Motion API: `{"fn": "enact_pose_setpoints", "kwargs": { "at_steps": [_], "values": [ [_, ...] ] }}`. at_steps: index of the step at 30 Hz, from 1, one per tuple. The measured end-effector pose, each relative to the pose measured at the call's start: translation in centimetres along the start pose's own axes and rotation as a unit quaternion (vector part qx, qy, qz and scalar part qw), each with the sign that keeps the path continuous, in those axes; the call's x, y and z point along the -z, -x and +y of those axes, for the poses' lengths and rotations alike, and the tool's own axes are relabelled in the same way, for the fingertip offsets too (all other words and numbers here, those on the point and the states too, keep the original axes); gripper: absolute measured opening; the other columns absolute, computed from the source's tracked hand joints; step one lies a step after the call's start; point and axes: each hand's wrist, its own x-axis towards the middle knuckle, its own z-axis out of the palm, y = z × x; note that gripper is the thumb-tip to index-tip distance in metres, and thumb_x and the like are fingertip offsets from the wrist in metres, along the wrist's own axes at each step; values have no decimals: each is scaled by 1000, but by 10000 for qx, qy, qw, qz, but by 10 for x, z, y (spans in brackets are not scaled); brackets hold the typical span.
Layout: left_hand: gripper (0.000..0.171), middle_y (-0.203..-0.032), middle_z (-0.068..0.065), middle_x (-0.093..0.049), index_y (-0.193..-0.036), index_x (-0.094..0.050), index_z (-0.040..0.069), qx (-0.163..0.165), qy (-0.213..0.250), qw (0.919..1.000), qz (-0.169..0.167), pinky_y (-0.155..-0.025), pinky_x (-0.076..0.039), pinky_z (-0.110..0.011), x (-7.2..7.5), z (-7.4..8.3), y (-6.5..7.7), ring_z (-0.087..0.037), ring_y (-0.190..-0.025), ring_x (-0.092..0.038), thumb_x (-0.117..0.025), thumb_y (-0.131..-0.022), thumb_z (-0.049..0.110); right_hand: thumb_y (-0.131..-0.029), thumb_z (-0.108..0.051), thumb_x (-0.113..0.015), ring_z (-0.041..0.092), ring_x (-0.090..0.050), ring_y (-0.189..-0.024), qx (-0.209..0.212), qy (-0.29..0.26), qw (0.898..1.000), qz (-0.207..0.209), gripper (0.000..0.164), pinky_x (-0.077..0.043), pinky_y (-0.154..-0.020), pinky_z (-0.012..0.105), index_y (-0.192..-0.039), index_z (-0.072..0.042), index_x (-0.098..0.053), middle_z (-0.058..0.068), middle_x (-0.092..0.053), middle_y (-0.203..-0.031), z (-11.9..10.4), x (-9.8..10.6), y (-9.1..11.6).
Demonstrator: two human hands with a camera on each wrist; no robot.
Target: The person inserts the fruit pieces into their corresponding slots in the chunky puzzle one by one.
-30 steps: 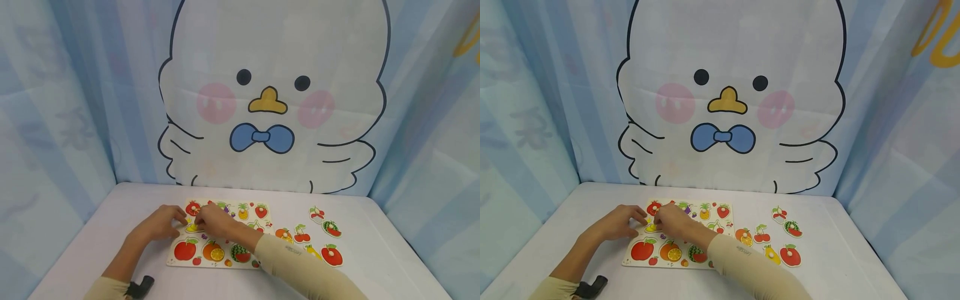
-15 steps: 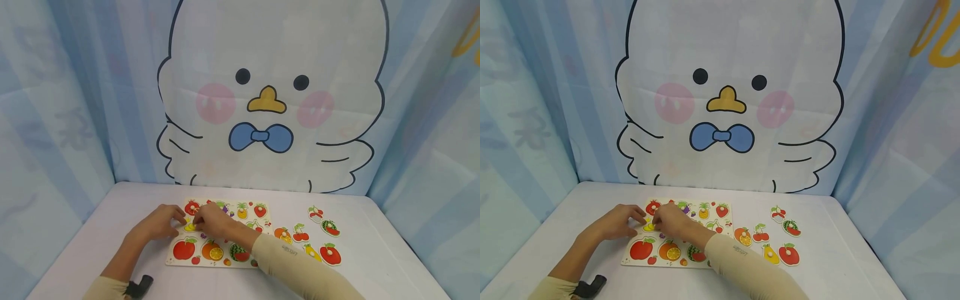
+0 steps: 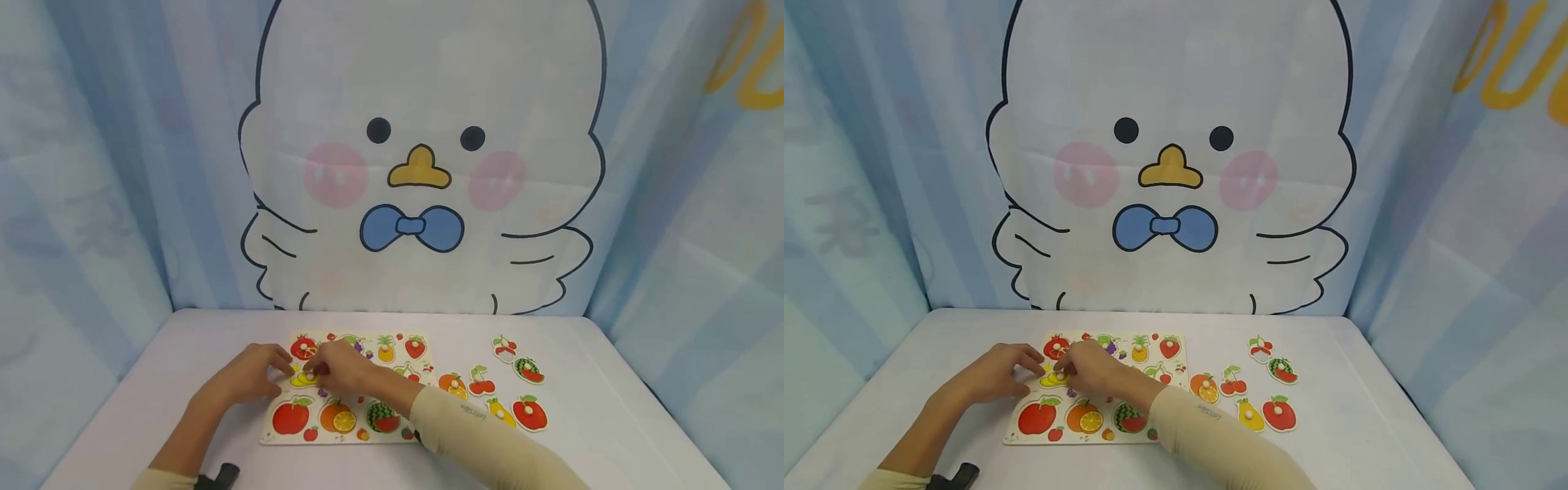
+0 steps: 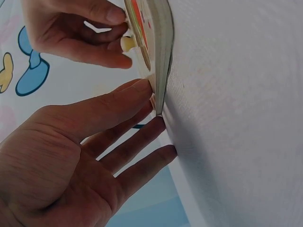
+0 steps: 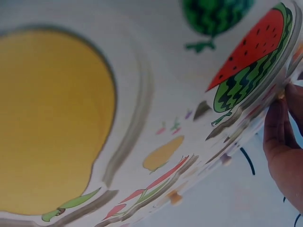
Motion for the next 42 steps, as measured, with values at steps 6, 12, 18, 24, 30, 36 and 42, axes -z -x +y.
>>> {"fn": "enact_pose_setpoints", "kwargs": {
  "at_steps": [6, 12, 18, 24, 30, 36, 42],
  "values": [
    [27, -113, -3, -64, -94, -76, 17, -12, -44, 10000, 10, -96, -46, -54, -1, 0, 0, -34, -116, -52, -83, -70, 6, -88, -8, -68, -2, -57, -84, -81, -132, 9999, 15, 42, -48, -73, 10, -127, -22, -63, -10, -66, -107, 1, 5, 10],
    [28, -113, -4, -64, -95, -76, 18, -34, -77, 10000, 1, -96, -45, -56, 0, 0, 0, -35, -116, -52, -83, -70, 7, -91, -11, -63, 3, -61, -98, 99, -331, 9994, -54, 43, -48, -76, 11, -131, -25, -59, -7, -66, -118, 2, 14, 23],
    [27, -113, -4, -64, -94, -76, 18, -35, -75, 10000, -5, -97, -43, -58, -1, -1, -1, -36, -117, -51, -84, -70, 8, -95, -16, -60, 5, -60, -108, 355, -475, 9982, -88, 36, -50, -79, 13, -130, -24, -60, -13, -61, -127, 14, 19, 37],
    [28, -115, -5, -64, -95, -76, 17, 84, -87, 9999, -9, -97, -43, -57, -2, 1, 0, -35, -118, -49, -83, -70, 7, -93, -14, -62, 10, -60, -110, 315, -451, 9984, 98, 34, -51, -90, 22, -127, -21, -62, -11, -60, -128, 29, 33, 59],
    [28, -116, -6, -63, -96, -76, 16, 81, -77, 9999, -6, -97, -43, -56, 0, 3, 1, -36, -118, -49, -83, -71, 7, -92, -13, -63, 15, -60, -110, -45, -402, 9984, 402, 34, -52, -91, 30, -125, -20, -64, -11, -63, -123, 50, 50, 89],
    [27, -117, -5, -63, -95, -76, 17, 151, -63, 9999, -1, -98, -43, -55, -2, 3, 0, -34, -119, -48, -82, -71, 6, -90, -12, -66, 18, -61, -103, -271, -345, 9963, 734, 33, -54, -88, 33, -122, -16, -65, -7, -65, -119, 72, 62, 118],
    [27, -117, -6, -62, -96, -76, 16, 137, -44, 9999, -9, -97, -43, -56, -3, 2, 1, -36, -119, -47, -82, -71, 7, -88, -12, -68, 19, -58, -101, -636, -157, 9937, 913, 33, -54, -86, 35, -121, -17, -66, -5, -64, -118, 91, 73, 144]
  ]
}}
